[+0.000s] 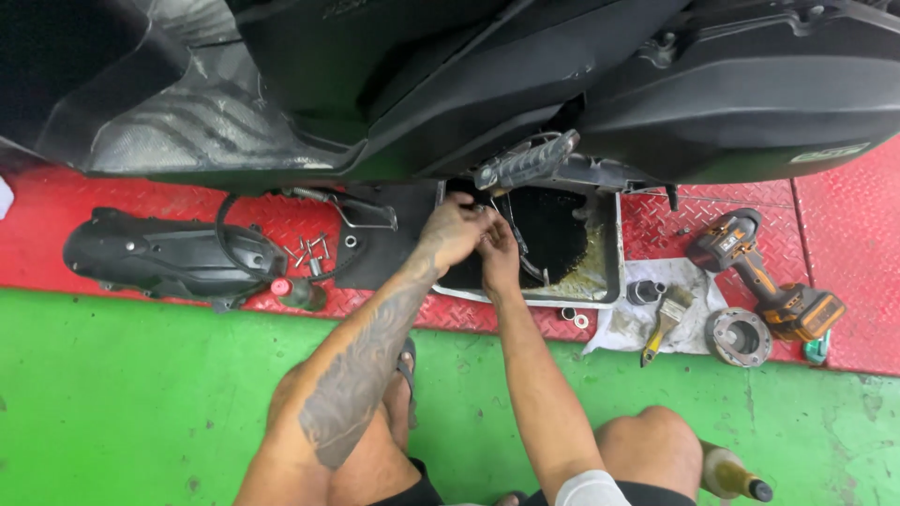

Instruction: Draining oil from a motorcycle engine into a pan and a small bottle

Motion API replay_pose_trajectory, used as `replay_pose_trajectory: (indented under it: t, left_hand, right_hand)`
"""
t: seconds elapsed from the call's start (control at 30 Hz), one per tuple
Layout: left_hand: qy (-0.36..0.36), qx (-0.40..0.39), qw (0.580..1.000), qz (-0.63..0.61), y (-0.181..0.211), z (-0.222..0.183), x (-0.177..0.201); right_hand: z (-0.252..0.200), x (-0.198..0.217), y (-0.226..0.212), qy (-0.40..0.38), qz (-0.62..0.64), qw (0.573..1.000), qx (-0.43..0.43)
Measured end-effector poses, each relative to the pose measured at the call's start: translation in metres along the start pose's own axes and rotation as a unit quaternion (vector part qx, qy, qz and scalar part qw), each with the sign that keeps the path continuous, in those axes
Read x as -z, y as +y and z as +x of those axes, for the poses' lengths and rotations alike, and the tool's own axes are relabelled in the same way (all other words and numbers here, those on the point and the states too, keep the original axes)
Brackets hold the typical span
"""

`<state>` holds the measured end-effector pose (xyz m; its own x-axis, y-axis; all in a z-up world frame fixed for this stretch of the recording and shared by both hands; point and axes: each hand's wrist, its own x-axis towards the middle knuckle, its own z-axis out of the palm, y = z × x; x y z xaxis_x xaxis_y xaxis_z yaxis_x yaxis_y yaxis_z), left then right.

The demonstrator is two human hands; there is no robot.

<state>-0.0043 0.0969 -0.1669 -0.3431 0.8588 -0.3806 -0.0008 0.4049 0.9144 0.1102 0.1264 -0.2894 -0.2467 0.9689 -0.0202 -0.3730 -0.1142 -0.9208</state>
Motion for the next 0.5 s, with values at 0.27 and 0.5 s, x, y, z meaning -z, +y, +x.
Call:
replay_pose_trajectory:
  t: [0.27, 0.5]
  left_hand:
    - [0.076, 0.121, 0.971, -0.194, -0.008, 0.063, 0.020]
    - [0.040, 0.116, 0.980, -0.156, -0.011, 0.069, 0.010]
  right_hand:
    - [0.018, -0.044, -0.007, 0.060, 0.065, 0.996, -0.009]
    - [0.025, -0.057, -0.008, 0.085, 0.090, 0.992, 0.006]
